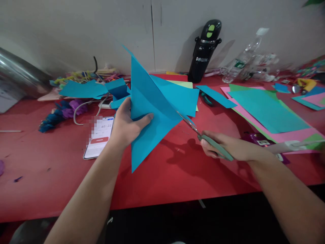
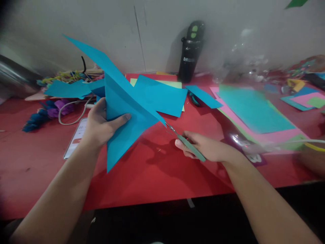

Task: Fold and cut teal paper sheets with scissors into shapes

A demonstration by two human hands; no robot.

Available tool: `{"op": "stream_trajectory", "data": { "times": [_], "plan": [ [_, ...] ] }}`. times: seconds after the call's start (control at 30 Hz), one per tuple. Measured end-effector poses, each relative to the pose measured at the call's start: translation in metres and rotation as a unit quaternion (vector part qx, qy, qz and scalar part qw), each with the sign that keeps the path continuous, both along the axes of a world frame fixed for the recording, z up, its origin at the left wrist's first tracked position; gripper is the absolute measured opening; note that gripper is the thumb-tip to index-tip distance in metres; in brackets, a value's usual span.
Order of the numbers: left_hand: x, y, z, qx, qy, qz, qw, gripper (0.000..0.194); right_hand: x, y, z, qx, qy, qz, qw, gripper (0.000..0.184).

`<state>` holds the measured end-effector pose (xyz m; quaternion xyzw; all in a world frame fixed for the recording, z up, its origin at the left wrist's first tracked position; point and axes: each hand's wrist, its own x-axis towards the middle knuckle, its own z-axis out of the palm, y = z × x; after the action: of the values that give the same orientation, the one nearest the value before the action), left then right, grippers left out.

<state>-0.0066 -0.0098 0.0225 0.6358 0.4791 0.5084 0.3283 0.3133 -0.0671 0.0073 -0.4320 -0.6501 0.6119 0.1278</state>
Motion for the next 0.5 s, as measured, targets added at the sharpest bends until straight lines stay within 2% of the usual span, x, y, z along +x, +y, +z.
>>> {"op": "stream_trajectory", "data": {
  "times": [0.27,0.5],
  "plan": [
    [0.0008,-0.0007,-0.0015,-0.016,-0.009,-0.01,1.0,0.052,0.0033,0.0044,-0.0018,-0.024,0.033,0.033,0.999,0.045],
    [0.0028,-0.0025,0.0007,-0.019,-0.013,-0.026,0.999,0.054,0.0017,0.0023,0.0005,-0.01,0.026,0.034,0.999,0.042]
  ]
}}
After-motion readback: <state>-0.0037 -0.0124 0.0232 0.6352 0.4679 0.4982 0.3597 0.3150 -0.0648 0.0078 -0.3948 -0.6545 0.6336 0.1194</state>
